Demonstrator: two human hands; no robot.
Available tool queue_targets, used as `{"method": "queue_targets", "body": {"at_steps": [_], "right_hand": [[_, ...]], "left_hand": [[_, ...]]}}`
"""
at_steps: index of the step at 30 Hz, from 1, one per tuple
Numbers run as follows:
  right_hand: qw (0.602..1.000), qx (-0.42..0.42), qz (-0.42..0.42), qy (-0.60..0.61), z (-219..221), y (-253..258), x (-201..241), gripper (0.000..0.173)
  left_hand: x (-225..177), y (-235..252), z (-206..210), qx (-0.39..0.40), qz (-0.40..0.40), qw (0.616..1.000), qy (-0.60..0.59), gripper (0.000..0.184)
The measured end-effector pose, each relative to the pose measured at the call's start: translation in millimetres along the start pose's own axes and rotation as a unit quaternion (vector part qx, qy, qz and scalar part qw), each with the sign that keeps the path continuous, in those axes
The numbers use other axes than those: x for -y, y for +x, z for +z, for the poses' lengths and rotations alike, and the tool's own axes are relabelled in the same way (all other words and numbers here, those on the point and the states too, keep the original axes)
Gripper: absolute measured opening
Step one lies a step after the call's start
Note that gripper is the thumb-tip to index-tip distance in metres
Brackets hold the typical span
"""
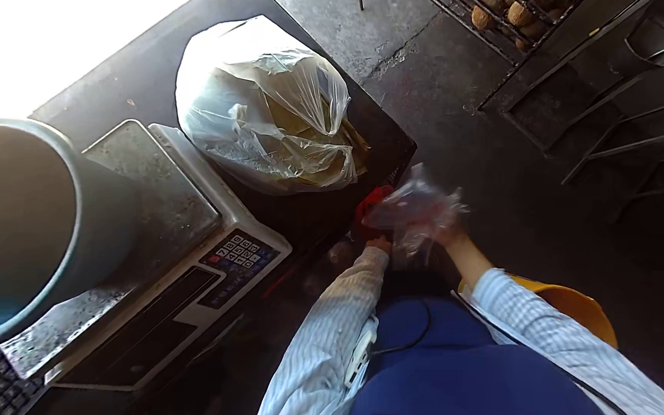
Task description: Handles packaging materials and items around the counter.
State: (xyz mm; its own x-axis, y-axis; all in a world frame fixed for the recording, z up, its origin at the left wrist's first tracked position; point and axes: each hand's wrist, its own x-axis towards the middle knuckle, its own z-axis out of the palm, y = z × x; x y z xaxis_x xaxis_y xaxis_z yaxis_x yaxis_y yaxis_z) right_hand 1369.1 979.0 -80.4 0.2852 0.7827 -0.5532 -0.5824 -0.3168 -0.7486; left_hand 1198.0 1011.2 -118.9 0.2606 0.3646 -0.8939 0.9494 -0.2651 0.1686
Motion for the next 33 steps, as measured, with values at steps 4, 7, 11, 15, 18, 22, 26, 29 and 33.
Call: {"method": "queue_targets", "body": {"at_steps": [4, 7, 11, 15, 18, 22, 26, 29, 33], "right_hand": [[0.798, 0.193, -0.129, -0.556, 2, 44, -96, 0.028], [0.602, 0.316, -0.056, -0.731, 12, 51, -96, 0.040], [0.561, 0.280, 0.124, -0.769, 64, 74, -64, 0.047], [0.741, 0.223, 0.184, -0.606, 74, 115, -45, 0.045], [0.896, 0.043, 0.257, -0.360, 80, 110, -33, 0.038], [0.950, -0.139, 0.182, -0.212, 105, 89, -55, 0.036], [0.743, 0.241, 0.004, -0.625, 61, 79, -117, 0.046], [0.449, 0.479, -0.016, -0.754, 28, 94, -125, 0.042], [0.296, 0.421, 0.105, -0.851, 53, 102, -121, 0.057]], "left_hand": [[7, -20, 5, 0.035, 0.023, 0.998, 0.039, 0.036], [27, -23, 9, 0.031, 0.039, 0.998, 0.043, 0.038], [30, -30, 7, 0.009, 0.005, 1.000, 0.011, 0.038], [28, -33, 13, 0.016, -0.097, 0.994, -0.049, 0.035], [27, -39, 17, 0.025, -0.146, 0.985, -0.092, 0.036], [12, -40, 17, 0.006, -0.147, 0.978, -0.149, 0.035], [3, -35, 21, -0.021, -0.162, 0.966, -0.199, 0.036], [3, -38, 22, -0.018, -0.152, 0.965, -0.213, 0.037], [-22, -41, 36, -0.048, -0.072, 0.937, -0.338, 0.038]]}}
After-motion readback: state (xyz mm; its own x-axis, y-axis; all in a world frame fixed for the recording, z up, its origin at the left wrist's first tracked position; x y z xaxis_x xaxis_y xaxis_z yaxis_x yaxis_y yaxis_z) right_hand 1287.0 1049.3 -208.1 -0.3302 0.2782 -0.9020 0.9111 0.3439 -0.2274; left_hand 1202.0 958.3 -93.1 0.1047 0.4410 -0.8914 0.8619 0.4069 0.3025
